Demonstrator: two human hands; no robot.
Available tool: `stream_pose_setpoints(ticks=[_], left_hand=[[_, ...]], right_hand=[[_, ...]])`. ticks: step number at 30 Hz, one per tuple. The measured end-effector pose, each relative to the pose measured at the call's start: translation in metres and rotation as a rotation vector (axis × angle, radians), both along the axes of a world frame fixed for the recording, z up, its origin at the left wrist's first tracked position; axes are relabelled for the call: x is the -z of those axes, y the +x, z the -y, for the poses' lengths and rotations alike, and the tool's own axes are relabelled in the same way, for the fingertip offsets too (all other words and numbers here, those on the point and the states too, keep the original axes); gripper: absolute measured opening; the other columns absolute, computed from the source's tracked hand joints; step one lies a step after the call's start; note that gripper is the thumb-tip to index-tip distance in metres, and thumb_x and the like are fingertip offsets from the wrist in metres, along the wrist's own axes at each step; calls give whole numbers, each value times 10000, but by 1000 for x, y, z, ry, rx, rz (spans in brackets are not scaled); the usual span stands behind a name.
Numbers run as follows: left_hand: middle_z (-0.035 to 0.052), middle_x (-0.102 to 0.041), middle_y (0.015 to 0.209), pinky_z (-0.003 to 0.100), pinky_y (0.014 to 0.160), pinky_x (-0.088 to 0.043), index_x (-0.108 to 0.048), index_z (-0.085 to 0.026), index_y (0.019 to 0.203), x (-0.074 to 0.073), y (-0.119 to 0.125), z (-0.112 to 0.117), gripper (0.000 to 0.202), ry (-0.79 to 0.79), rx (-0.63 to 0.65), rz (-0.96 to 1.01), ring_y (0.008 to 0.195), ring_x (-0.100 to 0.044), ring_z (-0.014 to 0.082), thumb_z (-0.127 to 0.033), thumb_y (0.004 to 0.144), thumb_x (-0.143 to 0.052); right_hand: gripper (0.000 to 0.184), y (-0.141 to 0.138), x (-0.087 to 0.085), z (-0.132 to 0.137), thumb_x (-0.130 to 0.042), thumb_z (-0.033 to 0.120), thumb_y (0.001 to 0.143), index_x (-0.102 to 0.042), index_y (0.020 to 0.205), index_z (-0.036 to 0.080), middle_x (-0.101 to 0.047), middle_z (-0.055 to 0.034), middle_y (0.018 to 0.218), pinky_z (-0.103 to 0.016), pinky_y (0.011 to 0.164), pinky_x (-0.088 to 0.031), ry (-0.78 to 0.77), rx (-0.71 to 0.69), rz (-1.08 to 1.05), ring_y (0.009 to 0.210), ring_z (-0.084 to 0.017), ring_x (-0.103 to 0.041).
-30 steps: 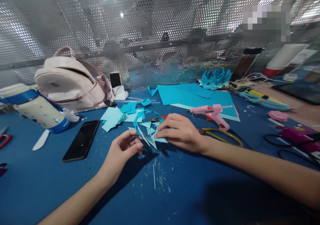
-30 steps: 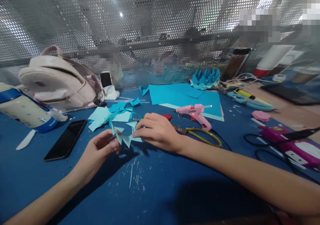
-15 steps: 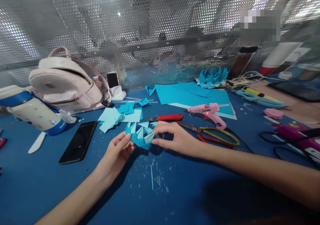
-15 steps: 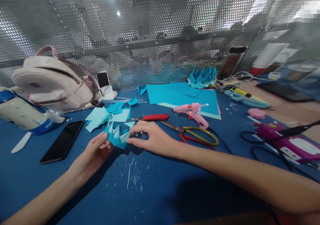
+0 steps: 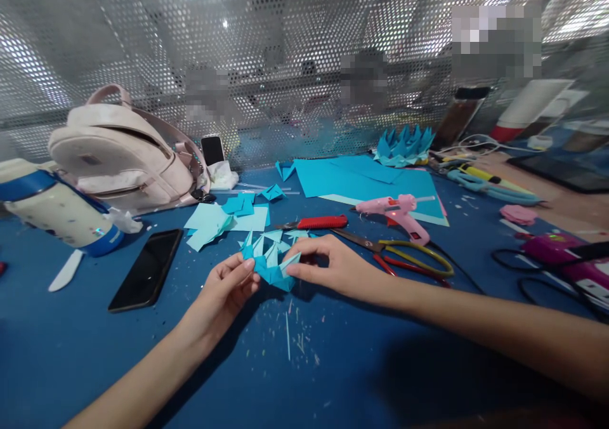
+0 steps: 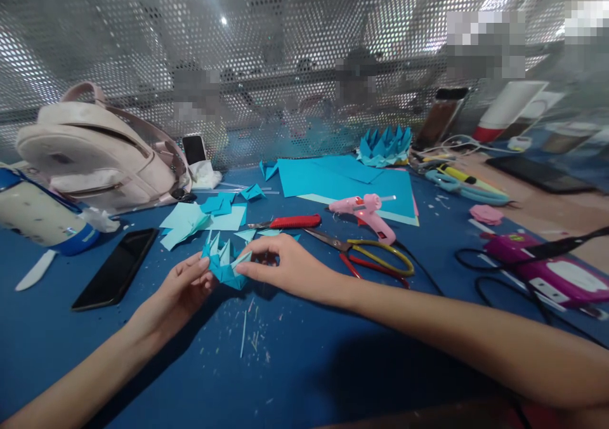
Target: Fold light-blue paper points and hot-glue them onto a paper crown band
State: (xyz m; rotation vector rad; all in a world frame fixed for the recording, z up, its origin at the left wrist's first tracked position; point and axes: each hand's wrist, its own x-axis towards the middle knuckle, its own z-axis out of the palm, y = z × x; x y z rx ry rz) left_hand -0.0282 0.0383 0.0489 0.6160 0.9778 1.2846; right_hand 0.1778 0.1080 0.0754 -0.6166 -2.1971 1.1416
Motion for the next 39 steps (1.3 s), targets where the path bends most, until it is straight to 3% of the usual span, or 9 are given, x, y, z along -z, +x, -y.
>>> stream_pose_setpoints(ticks=[10,16,22,26,28,32,39], left_hand=[[-16,-643,585,178,553,-459,-623,-155,730,-1,0,3,259,68,49,-170,528,-570,85,-311,726,-830],[-2,-618,742,220,588,-440,-688,-172,877,-3,0,4,181,230,56,-414,607,-537,100,-341,826,-724],[27,-607,996,323,753,-405,-662,-237,985,-4,4,11,243,643,9,-1068,891,-550,205,-297,778,-774],[10,-629,967,363,807,-335,-640,-243,931,-3,8,17,176,780,-87,-1371,929,-552,227,-270,807,-762],[-9,-642,903,355,775,-305,-642,-235,851,-4,8,19,90,818,-133,-1421,850,-553,204,-211,836,-727],[-27,-663,804,343,706,-258,-669,-239,778,-9,7,20,102,935,-230,-1490,720,-521,176,-174,845,-711],[-34,-730,759,370,701,-246,-681,-235,750,-9,8,27,145,1215,-418,-1729,629,-463,158,-175,881,-668]], right_hand=[[226,-3,2,1,-754,356,776,-702,733,140,-629,2,685,-244,593,-384,-36,37,34,627,-103,-491],[354,-4,9,-4,-841,418,655,-637,714,136,-523,38,645,-222,534,-309,-520,94,-161,582,-79,-420],[307,-11,25,4,-830,353,727,-635,877,169,-584,30,798,-204,625,-377,-967,-51,-428,669,-73,-476],[276,-15,34,13,-838,286,731,-653,911,190,-607,28,868,-225,784,-417,-1133,-130,-502,799,-86,-544],[279,-15,35,14,-836,301,731,-664,919,189,-613,22,886,-231,817,-411,-1114,-178,-474,838,-95,-552],[277,-13,32,10,-828,343,731,-681,881,161,-608,10,885,-225,826,-403,-897,-220,-384,849,-101,-543],[210,-11,36,3,-865,243,660,-693,746,158,-589,15,853,-214,727,-443,-756,-207,-279,768,-90,-553]])
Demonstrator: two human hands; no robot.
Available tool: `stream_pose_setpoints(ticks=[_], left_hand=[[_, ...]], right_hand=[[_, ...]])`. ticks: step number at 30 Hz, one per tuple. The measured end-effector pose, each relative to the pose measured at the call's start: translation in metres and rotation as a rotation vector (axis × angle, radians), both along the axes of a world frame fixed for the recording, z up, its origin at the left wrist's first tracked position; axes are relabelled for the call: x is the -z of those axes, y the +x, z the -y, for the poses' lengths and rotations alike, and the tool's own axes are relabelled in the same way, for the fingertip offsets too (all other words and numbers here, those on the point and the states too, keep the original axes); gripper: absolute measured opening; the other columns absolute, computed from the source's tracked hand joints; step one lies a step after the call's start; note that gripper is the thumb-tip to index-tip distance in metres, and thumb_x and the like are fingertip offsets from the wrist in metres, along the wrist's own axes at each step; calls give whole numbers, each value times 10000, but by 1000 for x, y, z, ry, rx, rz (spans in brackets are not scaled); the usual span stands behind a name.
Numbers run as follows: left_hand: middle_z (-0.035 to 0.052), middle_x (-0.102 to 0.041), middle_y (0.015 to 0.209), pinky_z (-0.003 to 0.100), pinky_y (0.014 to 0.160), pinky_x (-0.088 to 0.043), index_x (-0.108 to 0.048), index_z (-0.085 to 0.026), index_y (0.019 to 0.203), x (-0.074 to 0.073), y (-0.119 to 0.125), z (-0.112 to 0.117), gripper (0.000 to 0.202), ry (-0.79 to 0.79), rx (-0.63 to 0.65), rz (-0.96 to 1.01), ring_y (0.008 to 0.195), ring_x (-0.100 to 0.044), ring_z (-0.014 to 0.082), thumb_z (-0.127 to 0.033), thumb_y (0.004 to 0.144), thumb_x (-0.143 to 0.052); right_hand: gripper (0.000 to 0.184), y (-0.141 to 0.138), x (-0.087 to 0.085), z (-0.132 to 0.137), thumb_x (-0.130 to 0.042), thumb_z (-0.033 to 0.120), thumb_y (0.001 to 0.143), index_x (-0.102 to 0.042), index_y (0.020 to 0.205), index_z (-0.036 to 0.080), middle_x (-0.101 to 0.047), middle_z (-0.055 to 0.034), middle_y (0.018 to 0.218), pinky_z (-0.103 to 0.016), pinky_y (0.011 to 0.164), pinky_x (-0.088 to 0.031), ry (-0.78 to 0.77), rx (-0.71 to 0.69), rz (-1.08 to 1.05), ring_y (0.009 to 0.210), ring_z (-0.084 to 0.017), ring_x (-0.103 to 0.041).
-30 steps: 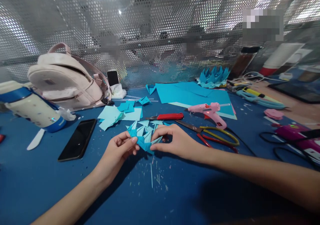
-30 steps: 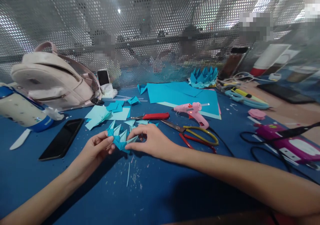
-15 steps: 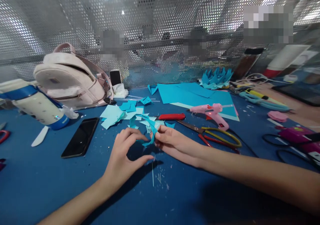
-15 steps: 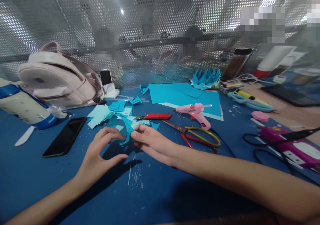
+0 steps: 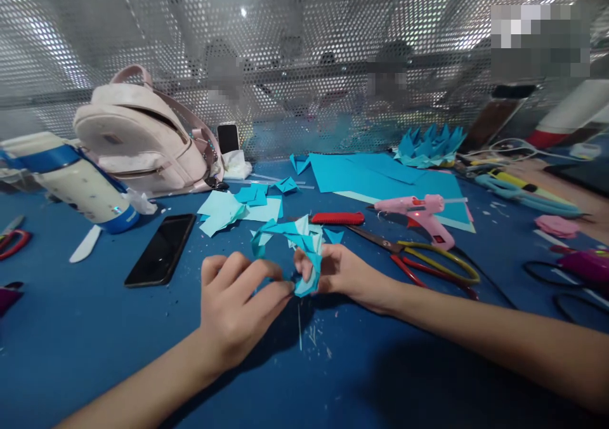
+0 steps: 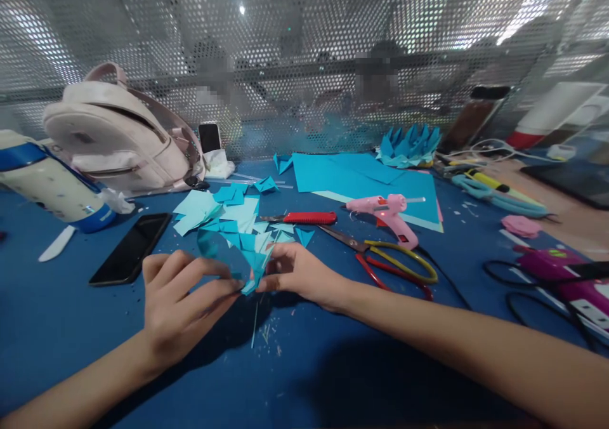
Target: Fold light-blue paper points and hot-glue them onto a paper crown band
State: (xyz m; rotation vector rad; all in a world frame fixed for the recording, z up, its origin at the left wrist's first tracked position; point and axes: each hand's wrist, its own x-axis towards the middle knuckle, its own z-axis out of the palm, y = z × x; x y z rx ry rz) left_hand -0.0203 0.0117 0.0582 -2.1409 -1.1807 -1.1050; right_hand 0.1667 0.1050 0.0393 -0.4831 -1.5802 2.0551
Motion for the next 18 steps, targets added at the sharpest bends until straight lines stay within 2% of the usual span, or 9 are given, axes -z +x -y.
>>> stream_pose_setpoints(ticks=[4,9,18], left_hand=[[-38,-736,761,371,693,-242,-684,-227,749,0,1,2,189,12,1,-38,632,-455,158,-131,896,-615],[-41,-742,758,368,673,-242,-687,-215,760,-2,1,3,166,-11,30,-30,633,-439,162,-117,881,-630],[-27,-711,738,362,652,-222,-681,-229,755,1,3,2,159,-142,90,69,649,-443,170,-194,905,-638]], right_hand=[[171,-1,-1,-1,-857,240,666,-711,683,152,-596,4,829,-208,670,-445,174,-49,-38,737,-93,-554],[140,-1,-2,1,-851,197,681,-729,740,163,-612,17,737,-209,616,-430,274,-70,-11,667,-93,-561],[137,-3,3,4,-853,297,686,-763,651,200,-592,6,752,-232,654,-444,364,37,-10,687,-103,-547]])
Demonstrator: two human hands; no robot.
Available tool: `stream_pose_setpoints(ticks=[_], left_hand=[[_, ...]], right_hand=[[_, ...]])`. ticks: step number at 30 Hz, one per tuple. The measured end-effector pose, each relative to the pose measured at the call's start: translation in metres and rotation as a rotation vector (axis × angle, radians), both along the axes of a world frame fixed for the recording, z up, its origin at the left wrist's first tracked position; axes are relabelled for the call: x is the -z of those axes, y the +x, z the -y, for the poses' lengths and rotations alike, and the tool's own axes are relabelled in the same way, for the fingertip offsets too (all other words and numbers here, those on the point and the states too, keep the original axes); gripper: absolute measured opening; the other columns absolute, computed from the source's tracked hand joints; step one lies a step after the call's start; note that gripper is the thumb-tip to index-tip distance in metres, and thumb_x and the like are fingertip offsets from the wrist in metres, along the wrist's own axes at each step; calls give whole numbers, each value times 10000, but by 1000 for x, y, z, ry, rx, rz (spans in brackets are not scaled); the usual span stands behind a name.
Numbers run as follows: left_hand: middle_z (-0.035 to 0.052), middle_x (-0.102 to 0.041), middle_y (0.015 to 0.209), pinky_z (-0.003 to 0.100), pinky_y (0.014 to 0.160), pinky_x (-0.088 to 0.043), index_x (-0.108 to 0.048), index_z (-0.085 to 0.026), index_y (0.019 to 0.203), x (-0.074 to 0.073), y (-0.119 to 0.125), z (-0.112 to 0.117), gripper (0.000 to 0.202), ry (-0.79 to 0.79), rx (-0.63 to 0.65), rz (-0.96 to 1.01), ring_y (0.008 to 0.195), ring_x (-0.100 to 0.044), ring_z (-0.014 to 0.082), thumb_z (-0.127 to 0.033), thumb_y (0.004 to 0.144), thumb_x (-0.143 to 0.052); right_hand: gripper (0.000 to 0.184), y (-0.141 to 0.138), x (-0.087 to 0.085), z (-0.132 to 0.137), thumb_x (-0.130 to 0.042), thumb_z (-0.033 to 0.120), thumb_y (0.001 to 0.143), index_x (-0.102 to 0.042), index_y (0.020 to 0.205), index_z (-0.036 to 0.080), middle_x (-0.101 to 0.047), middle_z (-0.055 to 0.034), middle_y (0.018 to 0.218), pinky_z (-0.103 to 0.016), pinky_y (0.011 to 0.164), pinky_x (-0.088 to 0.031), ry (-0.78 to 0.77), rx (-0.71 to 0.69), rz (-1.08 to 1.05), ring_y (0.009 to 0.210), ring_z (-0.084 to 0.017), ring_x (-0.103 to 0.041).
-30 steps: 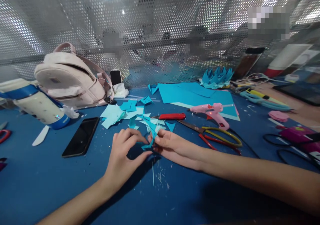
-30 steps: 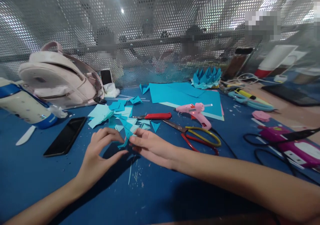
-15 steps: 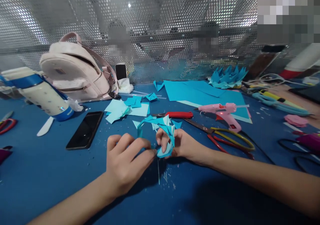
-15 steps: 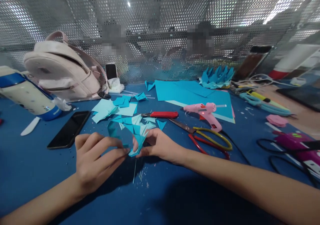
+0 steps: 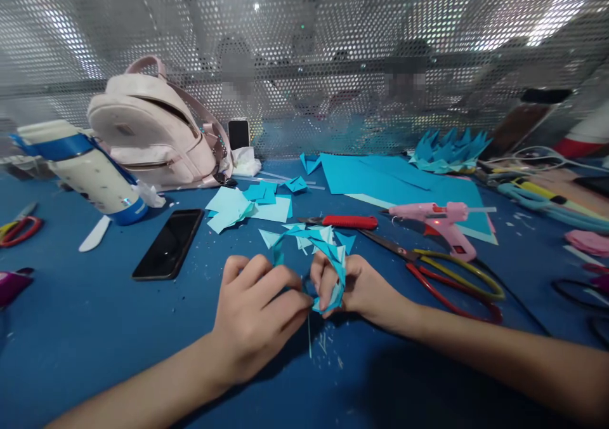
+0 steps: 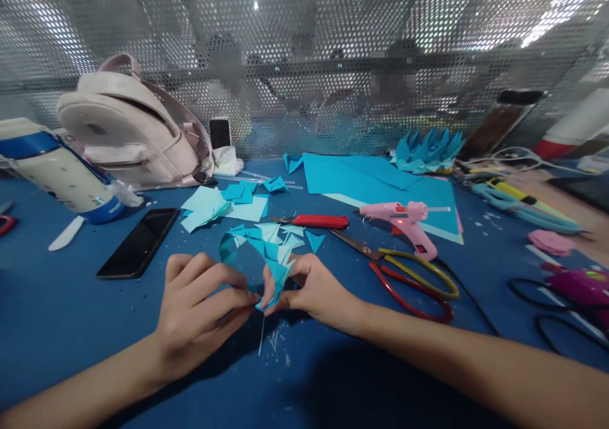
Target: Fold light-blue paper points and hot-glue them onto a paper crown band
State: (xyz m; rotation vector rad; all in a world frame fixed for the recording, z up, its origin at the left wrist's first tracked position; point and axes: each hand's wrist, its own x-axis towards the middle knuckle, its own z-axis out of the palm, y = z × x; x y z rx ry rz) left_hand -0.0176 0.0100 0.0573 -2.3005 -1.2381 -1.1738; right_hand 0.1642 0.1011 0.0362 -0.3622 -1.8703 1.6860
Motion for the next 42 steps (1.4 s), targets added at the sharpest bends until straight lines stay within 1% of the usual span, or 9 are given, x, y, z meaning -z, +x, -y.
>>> stream_pose_setpoints(ticks=[3,7,12,18,24,28,31,33,42], left_hand=[[-26,-706,732,364,650,-220,-677,-226,754,1,0,0,171,-18,7,10,653,-453,170,-198,914,-625],[-28,-704,730,365,654,-223,-679,-230,758,1,-1,-1,174,-22,12,16,656,-457,169,-201,920,-619],[-24,-708,730,367,656,-234,-680,-227,762,-1,-1,-1,182,-22,13,16,660,-471,162,-196,927,-611],[-26,-710,722,370,656,-236,-685,-236,766,-2,0,-1,171,-24,20,23,655,-476,160,-205,922,-620],[-26,-730,777,365,666,-239,-697,-245,800,-5,0,2,167,-16,16,50,652,-472,157,-218,937,-605],[-29,-730,771,365,669,-236,-692,-239,797,-5,0,3,163,-4,22,41,640,-457,157,-206,934,-609],[-33,-728,767,364,666,-235,-689,-240,794,-4,-1,3,145,-12,15,42,638,-458,156,-202,920,-628],[-33,-728,771,365,667,-238,-689,-240,794,-4,-1,3,140,-22,13,47,643,-461,155,-198,915,-633],[-36,-729,789,374,665,-247,-692,-243,809,-4,0,3,138,-33,23,59,660,-477,155,-201,922,-625]], right_hand=[[151,1,1,1,-855,314,681,-761,641,203,-588,8,731,-239,632,-446,-16,13,9,655,-102,-539],[152,0,1,2,-864,292,664,-754,640,190,-605,4,720,-237,606,-445,-57,26,12,638,-102,-538],[177,-1,0,1,-887,272,623,-735,630,183,-608,6,706,-247,625,-453,-113,31,5,647,-109,-532],[170,0,0,2,-882,237,634,-721,609,186,-577,16,701,-236,633,-438,-158,6,-5,653,-102,-527],[186,1,1,0,-891,229,617,-714,625,175,-554,10,787,-215,643,-437,-219,-33,-17,701,-96,-524],[220,4,6,-3,-905,228,589,-697,614,162,-542,14,831,-184,605,-430,-328,-67,-38,691,-75,-504],[245,4,7,-3,-922,248,559,-700,623,166,-536,15,828,-166,582,-426,-441,-79,-77,685,-70,-507],[255,4,6,-2,-929,251,543,-700,620,169,-533,15,814,-157,580,-422,-485,-80,-95,696,-72,-511],[296,3,4,-3,-933,269,539,-658,580,165,-520,13,761,-172,583,-415,-478,-81,-75,722,-95,-509]])
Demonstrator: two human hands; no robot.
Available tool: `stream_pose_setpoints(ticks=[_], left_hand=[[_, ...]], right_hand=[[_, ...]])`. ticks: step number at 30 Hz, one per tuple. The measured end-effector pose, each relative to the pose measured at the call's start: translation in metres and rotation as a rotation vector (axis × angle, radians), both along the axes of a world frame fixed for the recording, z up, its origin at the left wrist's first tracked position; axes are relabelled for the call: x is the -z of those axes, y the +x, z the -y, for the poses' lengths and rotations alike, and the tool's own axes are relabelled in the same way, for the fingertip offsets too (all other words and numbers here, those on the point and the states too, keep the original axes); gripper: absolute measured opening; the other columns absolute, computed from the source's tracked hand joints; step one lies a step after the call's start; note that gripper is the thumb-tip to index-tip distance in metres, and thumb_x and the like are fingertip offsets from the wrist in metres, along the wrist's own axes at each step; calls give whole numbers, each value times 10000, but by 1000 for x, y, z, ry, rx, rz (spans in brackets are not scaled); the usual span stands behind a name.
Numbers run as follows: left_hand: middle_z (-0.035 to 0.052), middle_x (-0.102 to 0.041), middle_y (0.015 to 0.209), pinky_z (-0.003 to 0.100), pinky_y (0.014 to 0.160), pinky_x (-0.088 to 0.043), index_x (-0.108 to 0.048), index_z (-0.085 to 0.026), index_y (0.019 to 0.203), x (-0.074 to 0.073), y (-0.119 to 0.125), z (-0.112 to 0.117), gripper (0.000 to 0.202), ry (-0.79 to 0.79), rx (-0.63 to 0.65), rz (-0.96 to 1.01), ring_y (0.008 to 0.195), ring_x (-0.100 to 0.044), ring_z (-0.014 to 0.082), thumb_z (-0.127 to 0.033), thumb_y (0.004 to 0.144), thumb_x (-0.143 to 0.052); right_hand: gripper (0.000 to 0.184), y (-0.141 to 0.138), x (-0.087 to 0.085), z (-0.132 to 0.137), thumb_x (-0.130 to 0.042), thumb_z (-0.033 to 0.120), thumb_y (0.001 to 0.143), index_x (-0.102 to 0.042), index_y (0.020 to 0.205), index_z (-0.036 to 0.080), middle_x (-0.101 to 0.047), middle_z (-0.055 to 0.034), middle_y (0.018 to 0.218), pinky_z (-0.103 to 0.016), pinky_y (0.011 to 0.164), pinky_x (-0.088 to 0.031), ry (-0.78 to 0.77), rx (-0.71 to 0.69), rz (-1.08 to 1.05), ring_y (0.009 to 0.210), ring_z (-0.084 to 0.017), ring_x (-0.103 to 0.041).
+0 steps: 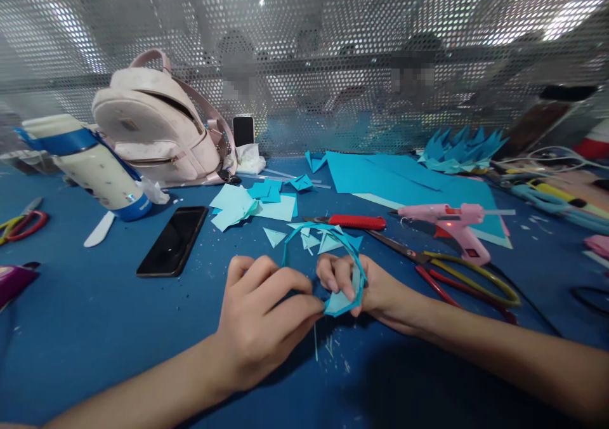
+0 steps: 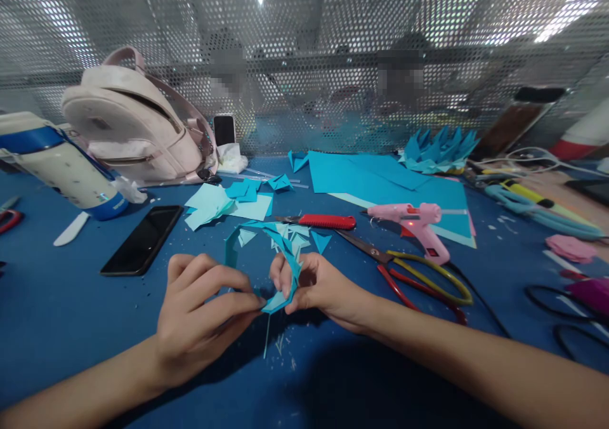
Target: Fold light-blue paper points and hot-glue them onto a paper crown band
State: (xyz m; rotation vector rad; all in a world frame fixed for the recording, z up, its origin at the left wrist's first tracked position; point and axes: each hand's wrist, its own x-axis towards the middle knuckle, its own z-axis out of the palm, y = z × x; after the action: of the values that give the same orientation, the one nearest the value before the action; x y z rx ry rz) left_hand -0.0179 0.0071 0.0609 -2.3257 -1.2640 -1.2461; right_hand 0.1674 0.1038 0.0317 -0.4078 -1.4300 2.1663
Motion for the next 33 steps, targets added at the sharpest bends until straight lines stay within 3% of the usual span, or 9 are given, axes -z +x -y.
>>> stream_pose_setpoints(ticks=[33], left_hand=[[-35,-724,772,369,665,-252,-693,-244,802,-1,0,-1,151,-1,0,17,658,-468,151,-215,930,-618]], right_hand=[[414,0,-2,1,-935,304,538,-548,549,159,-474,27,718,-189,557,-348,11,24,16,685,-93,-450]])
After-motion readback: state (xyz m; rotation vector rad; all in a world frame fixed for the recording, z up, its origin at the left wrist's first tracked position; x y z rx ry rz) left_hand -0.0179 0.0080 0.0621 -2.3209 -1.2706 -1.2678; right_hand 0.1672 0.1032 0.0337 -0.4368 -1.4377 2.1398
